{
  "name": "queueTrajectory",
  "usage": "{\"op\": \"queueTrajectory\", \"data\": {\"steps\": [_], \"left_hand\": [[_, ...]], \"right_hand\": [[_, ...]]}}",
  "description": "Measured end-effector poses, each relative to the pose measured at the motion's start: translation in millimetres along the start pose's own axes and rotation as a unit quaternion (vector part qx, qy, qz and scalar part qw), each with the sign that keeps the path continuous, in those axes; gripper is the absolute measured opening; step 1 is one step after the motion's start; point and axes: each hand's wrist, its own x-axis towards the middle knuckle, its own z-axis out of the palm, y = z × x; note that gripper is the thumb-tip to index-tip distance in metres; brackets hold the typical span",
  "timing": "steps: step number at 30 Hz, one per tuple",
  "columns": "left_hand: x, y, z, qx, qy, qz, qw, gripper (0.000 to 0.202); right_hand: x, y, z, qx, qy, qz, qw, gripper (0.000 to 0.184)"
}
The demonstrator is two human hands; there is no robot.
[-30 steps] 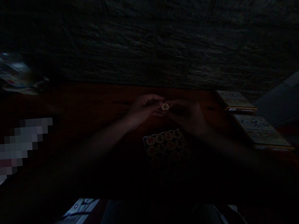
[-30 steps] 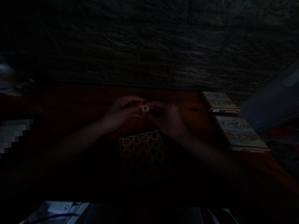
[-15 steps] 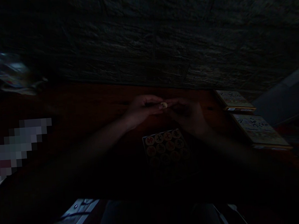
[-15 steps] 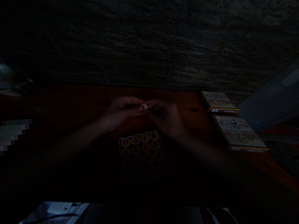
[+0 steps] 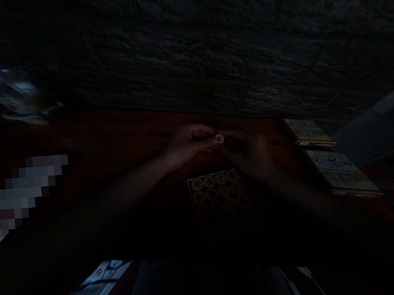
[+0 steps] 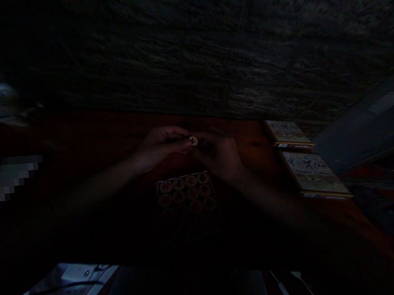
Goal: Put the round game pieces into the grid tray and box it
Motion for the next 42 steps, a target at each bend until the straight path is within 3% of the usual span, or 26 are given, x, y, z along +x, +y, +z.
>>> {"op": "queueTrajectory", "data": {"steps": [4, 8, 12, 16, 21, 27, 33, 42], "left_hand": [[-1, 2, 2.4, 0.011, 0.004, -0.008, 1.000, 0.036], [-1, 4, 4.7, -0.014, 0.027, -0.023, 0.999, 0.025], [-1, 7, 5.8, -0.031, 0.043, -0.039, 0.998, 0.017], [-2, 9, 6.9, -0.039, 0.052, -0.055, 0.996, 0.012], [-3, 12, 8.3, -0.042, 0.058, -0.054, 0.996, 0.010], [-1, 10, 7.5, -0.043, 0.057, -0.050, 0.996, 0.011], [-1, 10, 6.2, -0.043, 0.057, -0.057, 0.996, 0.011], [-1, 11, 4.6, -0.047, 0.048, -0.053, 0.996, 0.012]], "right_hand": [[2, -6, -2, -0.018, -0.013, -0.008, 1.000, 0.024], [3, -6, -6, -0.014, 0.005, 0.038, 0.999, 0.024], [6, -7, -18, 0.040, 0.036, 0.074, 0.996, 0.022], [12, -21, -36, 0.119, 0.027, 0.087, 0.989, 0.022], [11, -59, -64, 0.147, -0.049, 0.088, 0.984, 0.022], [-29, -99, -94, 0.061, -0.184, 0.139, 0.971, 0.022], [-61, -105, -96, 0.027, -0.260, 0.167, 0.951, 0.030], [-71, -102, -93, -0.028, -0.307, 0.156, 0.938, 0.034]]}}
